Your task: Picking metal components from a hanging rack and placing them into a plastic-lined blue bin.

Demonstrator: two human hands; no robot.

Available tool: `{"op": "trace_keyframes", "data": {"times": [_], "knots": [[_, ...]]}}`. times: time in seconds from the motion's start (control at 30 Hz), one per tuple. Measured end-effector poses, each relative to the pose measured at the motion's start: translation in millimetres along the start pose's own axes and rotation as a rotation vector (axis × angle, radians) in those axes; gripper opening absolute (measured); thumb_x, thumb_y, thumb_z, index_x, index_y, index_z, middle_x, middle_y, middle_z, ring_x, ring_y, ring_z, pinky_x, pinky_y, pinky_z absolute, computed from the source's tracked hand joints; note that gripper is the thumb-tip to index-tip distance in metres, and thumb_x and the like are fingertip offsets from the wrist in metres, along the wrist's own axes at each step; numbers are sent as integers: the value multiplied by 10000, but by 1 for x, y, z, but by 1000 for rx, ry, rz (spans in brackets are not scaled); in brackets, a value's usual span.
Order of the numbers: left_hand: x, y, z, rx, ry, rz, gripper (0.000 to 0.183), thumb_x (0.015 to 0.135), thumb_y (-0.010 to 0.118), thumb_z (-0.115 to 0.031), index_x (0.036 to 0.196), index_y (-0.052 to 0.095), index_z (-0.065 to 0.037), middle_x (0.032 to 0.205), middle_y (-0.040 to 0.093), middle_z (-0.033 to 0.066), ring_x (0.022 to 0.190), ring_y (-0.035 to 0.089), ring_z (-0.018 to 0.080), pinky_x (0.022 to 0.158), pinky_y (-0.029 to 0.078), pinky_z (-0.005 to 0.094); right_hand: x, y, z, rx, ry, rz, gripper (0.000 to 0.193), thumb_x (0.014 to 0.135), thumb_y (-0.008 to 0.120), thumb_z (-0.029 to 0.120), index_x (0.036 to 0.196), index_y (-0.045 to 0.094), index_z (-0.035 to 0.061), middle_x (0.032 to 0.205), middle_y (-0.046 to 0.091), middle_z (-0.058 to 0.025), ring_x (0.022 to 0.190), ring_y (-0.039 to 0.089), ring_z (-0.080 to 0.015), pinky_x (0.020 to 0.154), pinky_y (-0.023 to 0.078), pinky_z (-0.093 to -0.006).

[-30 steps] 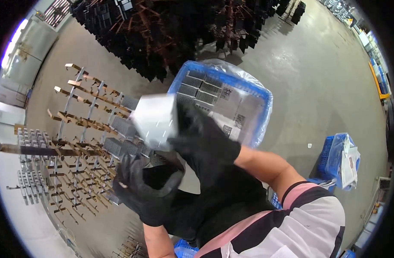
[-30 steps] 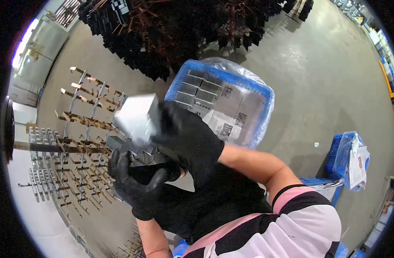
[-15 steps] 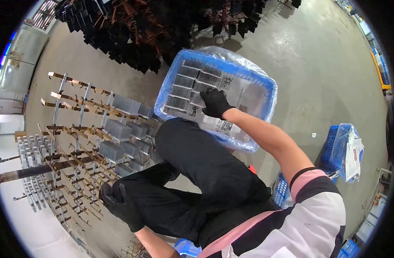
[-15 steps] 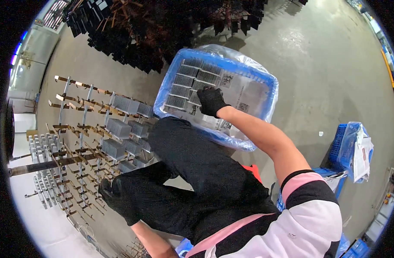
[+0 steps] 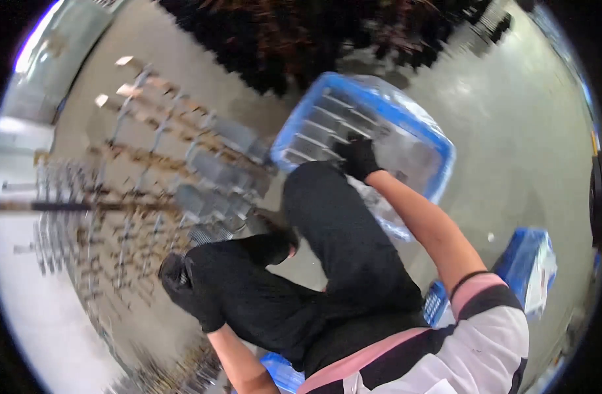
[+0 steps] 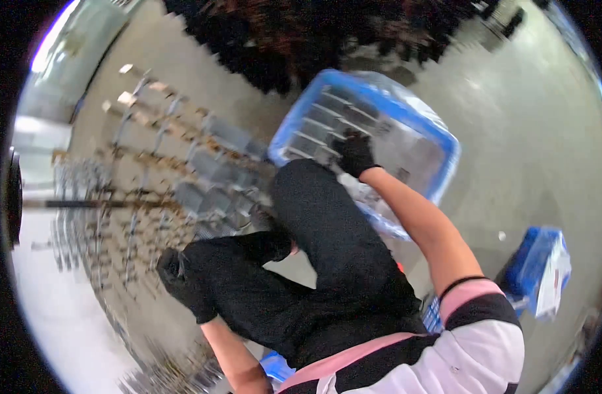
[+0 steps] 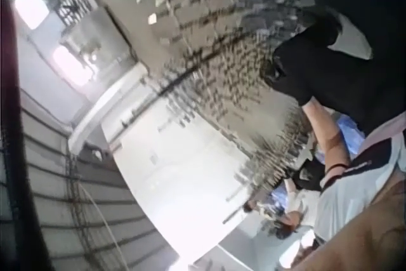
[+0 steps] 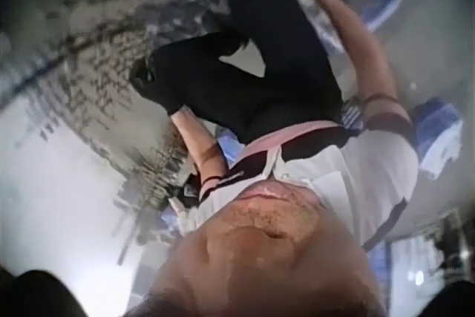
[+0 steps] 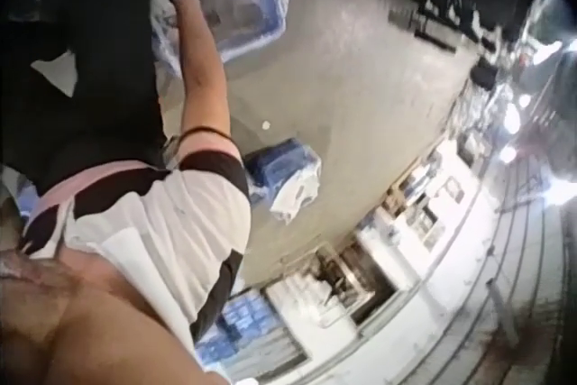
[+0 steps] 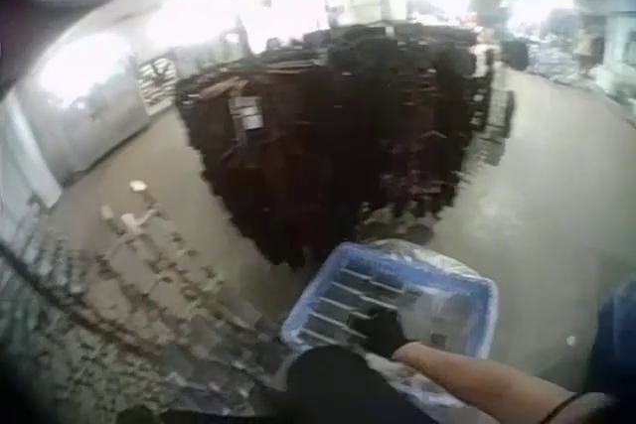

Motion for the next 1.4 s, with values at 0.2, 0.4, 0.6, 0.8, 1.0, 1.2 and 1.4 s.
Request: {"op": "trace_keyframes", "data": {"times": [0.2, 0.4, 0.6, 0.8, 1.0, 1.2, 1.4], "knots": [[-16, 6, 105, -521, -452, 6, 188, 979, 626, -155, 1109, 618, -18, 961, 642, 43, 850, 607, 139, 721, 523, 294, 39, -146, 40, 264, -88, -270, 411, 911, 626, 306, 1268, 634, 104, 1164, 653, -200, 1102, 603, -395, 910, 477, -507], [-55, 43, 172, -609, -820, -13, 290, 889, 758, -262, 928, 592, -27, 851, 619, 58, 671, 573, 141, 603, 487, 293, 42, -239, 175, 713, -250, -134, 357, 931, 641, 271, 1244, 651, 102, 1138, 670, -194, 1014, 653, -365, 860, 520, -424], [-99, 38, 277, -146, -819, -182, 502, 745, 873, -365, 830, 517, -22, 753, 575, 76, 683, 547, 210, 652, 479, 374, 10, -226, 241, 510, -334, 43, 328, 927, 650, 283, 1212, 674, 123, 1144, 678, -171, 1032, 664, -330, 850, 533, -397], [-107, 11, 330, 259, -742, -322, 580, 716, 859, -461, 918, 566, -3, 767, 630, 150, 717, 610, 305, 665, 495, 422, 11, -225, 245, 417, -373, 0, 313, 925, 648, 281, 1199, 674, 134, 1154, 688, -119, 1025, 670, -299, 847, 532, -372], [-84, 24, 421, 301, -831, 159, 735, 669, 830, -613, 946, 618, 34, 854, 686, 229, 880, 673, 404, 761, 524, 482, 10, -214, 250, 332, -320, 49, 313, 924, 655, 241, 1209, 672, 111, 1158, 688, -122, 1055, 663, -296, 860, 531, -362], [-89, 50, 442, 165, -950, 335, 763, 649, 794, -681, 909, 693, 30, 857, 717, 224, 864, 696, 385, 749, 538, 456, 15, -201, 242, 399, -307, 82, 332, 923, 654, 186, 1240, 655, 85, 1204, 666, -144, 1083, 652, -311, 896, 521, -382], [-70, 18, 425, 419, -670, 286, 683, 631, 817, -610, 934, 686, -11, 865, 698, 217, 833, 681, 343, 740, 534, 452, 16, -199, 258, 443, -488, 41, 324, 934, 643, 161, 1244, 650, 67, 1204, 667, -161, 1107, 645, -311, 961, 491, -388]]}}
Point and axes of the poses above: each hand's wrist, its own x-axis towards the middle knuckle, its own y-axis out of the palm, z = x × y, the point moved 8 cm from there along x, towards the middle knuckle
